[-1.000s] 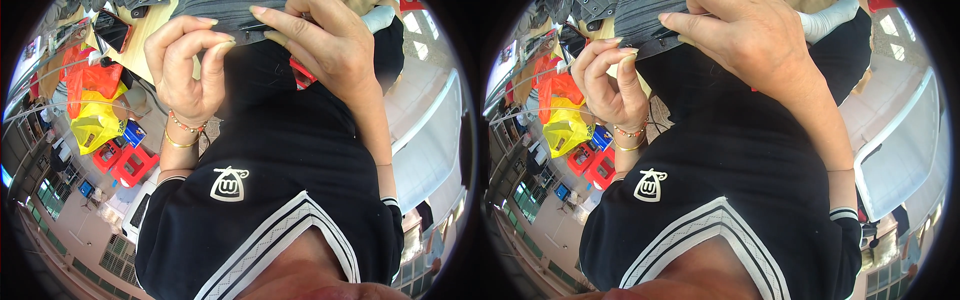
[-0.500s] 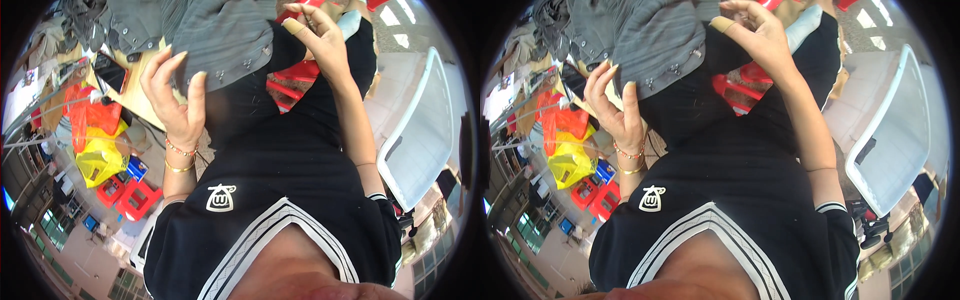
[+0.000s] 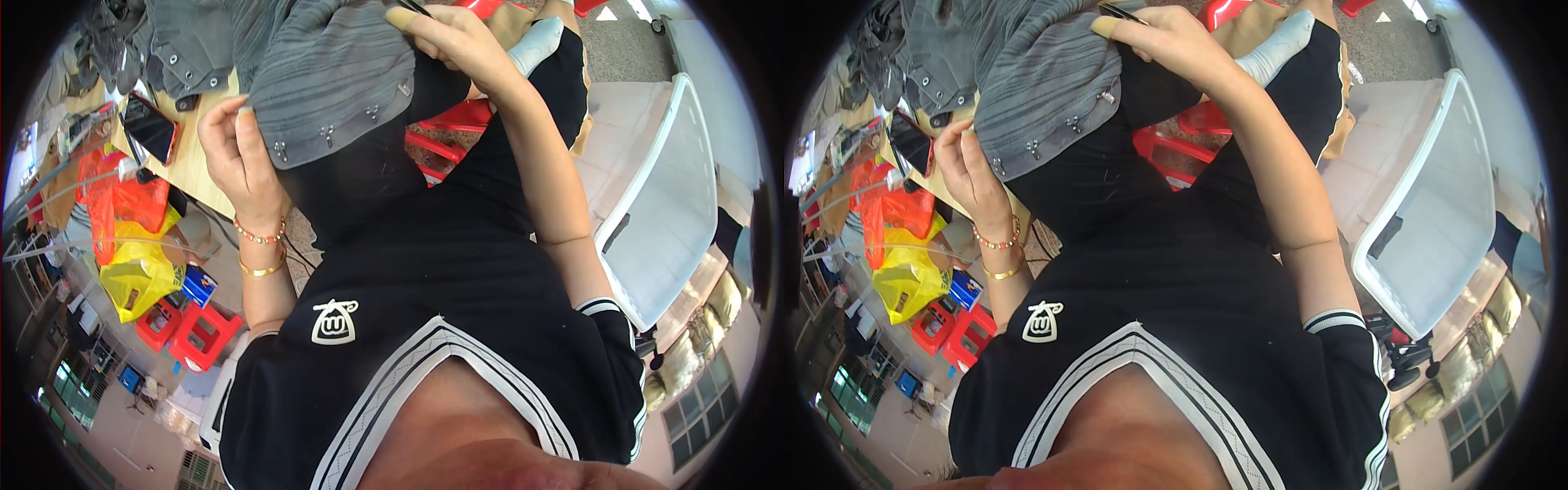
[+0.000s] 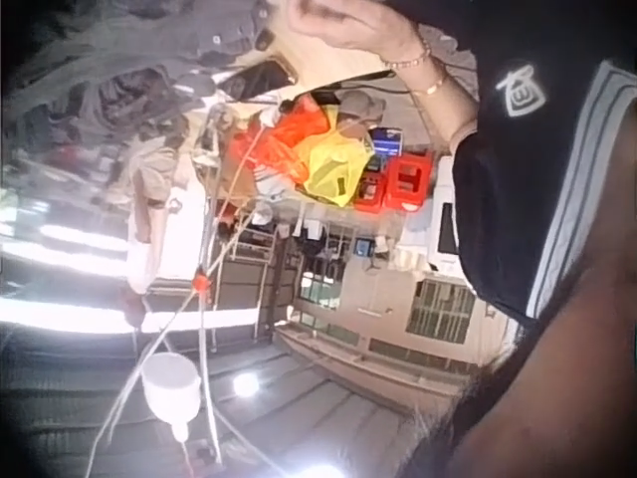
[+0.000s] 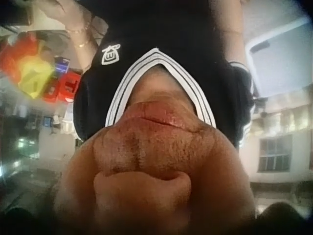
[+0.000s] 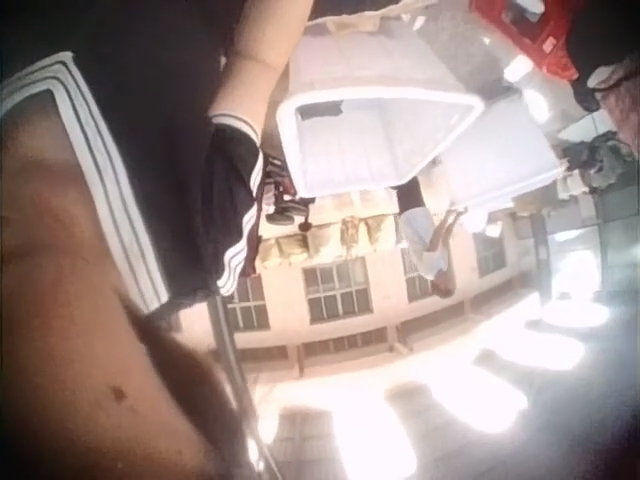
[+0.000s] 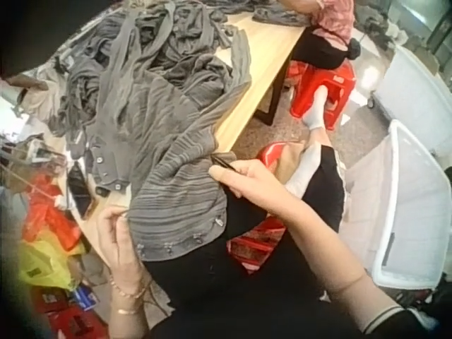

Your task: Attaching metal hooks to grey fabric garment straps using hands and a small tool.

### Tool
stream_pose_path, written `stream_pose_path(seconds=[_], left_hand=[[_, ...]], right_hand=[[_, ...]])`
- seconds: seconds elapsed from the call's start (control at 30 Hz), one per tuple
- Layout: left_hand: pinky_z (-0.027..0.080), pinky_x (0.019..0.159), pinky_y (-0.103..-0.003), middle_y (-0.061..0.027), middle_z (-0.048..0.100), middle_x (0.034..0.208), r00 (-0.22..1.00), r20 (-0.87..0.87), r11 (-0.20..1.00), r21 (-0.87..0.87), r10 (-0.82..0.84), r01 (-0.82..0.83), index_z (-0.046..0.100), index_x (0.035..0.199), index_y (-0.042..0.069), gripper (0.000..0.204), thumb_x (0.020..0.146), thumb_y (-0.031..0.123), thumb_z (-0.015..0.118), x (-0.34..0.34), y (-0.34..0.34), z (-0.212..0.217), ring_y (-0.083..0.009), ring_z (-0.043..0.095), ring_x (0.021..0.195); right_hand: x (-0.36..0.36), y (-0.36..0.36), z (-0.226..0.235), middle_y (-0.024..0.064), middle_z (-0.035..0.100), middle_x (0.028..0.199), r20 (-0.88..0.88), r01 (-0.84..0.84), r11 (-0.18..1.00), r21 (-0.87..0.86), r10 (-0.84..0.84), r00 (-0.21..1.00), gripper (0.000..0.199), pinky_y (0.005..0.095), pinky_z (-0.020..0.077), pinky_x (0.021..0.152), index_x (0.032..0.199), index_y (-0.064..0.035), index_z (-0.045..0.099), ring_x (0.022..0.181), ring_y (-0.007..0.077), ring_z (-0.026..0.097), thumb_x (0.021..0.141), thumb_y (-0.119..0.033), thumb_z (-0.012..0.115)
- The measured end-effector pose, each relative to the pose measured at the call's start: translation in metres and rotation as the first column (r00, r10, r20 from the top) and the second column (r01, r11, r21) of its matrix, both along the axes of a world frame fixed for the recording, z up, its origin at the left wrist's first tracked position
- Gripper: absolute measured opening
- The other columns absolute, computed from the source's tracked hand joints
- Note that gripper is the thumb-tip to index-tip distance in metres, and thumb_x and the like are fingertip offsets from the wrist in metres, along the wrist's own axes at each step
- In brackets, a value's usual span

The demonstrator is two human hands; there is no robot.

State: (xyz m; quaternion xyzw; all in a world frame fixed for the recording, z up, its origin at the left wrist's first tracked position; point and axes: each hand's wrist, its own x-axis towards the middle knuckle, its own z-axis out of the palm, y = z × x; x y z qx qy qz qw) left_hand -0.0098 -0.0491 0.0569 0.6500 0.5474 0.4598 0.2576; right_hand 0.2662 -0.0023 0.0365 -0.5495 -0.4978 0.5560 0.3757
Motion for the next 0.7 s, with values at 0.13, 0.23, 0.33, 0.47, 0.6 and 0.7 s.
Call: stream_pose_path(seconds=[0.13, 0.23, 0.33, 0.47, 0.6, 0.7], left_hand=[[0.043, 0.091, -0.024, -0.0063, 0.058, 0.111, 0.995, 0.083, 0.998, 0.044, -0.051, 0.047, 0.056, 0.116, -0.002, 0.017, 0.104, 0.009, 0.052, -0.003, 0.001, -0.004, -0.0109, 0.056, 0.101], [0.047, 0.086, -0.02, -0.006, 0.063, 0.107, 0.966, 0.226, 0.991, 0.085, -0.124, 0.107, 0.056, 0.113, -0.002, 0.013, 0.101, 0.001, 0.056, -0.005, 0.0, -0.006, -0.0088, 0.062, 0.095], [0.047, 0.084, -0.019, -0.0053, 0.066, 0.103, 0.988, 0.032, 0.981, 0.133, -0.148, 0.143, 0.058, 0.112, -0.003, 0.013, 0.099, -0.001, 0.058, -0.007, 0.005, -0.001, -0.0078, 0.063, 0.091], [0.043, 0.066, -0.015, -0.0021, 0.07, 0.091, 0.988, 0.1, 0.963, 0.254, -0.12, 0.091, 0.064, 0.108, -0.001, 0.013, 0.095, -0.002, 0.064, -0.009, 0.013, 0.007, -0.0012, 0.057, 0.073], [0.047, 0.077, -0.016, -0.0073, 0.071, 0.099, 0.972, 0.191, 0.957, 0.277, -0.137, 0.08, 0.061, 0.111, -0.004, 0.015, 0.096, -0.005, 0.061, -0.014, 0.006, 0.034, -0.0057, 0.064, 0.085], [0.048, 0.079, -0.017, -0.0081, 0.072, 0.102, 0.967, 0.217, 0.959, 0.276, -0.133, 0.07, 0.062, 0.11, -0.005, 0.014, 0.096, -0.004, 0.061, -0.025, -0.002, 0.043, -0.0056, 0.064, 0.088]], right_hand=[[-0.013, 0.017, 0.001, -0.0076, 0.048, 0.058, -0.134, 0.004, 0.982, -0.188, -0.03, 0.991, 0.041, 0.0216, 0.0252, 0.046, 0.064, -0.013, 0.057, 0.049, 0.0039, 0.038, 0.092, -0.04, 0.07], [-0.021, 0.024, 0.005, -0.0086, 0.05, 0.06, -0.25, 0.018, 0.999, -0.043, -0.028, 0.968, 0.029, 0.0222, 0.0243, 0.044, 0.071, -0.0126, 0.061, 0.048, 0.0029, 0.038, 0.091, -0.029, 0.073], [-0.007, 0.019, 0.033, -0.0099, 0.048, 0.06, -0.31, 0.238, 0.971, 0.024, -0.219, 0.925, 0.017, 0.0208, 0.0229, 0.043, 0.08, -0.0111, 0.063, 0.047, 0.0017, 0.037, 0.092, -0.02, 0.071], [0.02, 0.0, 0.077, -0.0108, 0.042, 0.057, -0.254, 0.427, 0.854, 0.298, -0.361, 0.897, 0.021, 0.0224, 0.0197, 0.044, 0.074, -0.0117, 0.058, 0.044, 0.0016, 0.03, 0.092, -0.016, 0.068], [0.119, -0.033, 0.082, 0.0167, 0.07, 0.086, 0.241, -0.016, 0.387, 0.922, -0.542, 0.805, 0.022, 0.0351, 0.0605, 0.069, 0.102, 0.0106, 0.072, 0.07, 0.0201, 0.069, 0.089, -0.006, 0.065], [0.073, -0.04, 0.109, 0.0204, 0.072, 0.091, -0.081, 0.389, 0.53, 0.754, -0.513, 0.855, 0.02, 0.0304, 0.0583, 0.069, 0.099, 0.0131, 0.071, 0.076, 0.0202, 0.071, 0.088, -0.002, 0.064]])
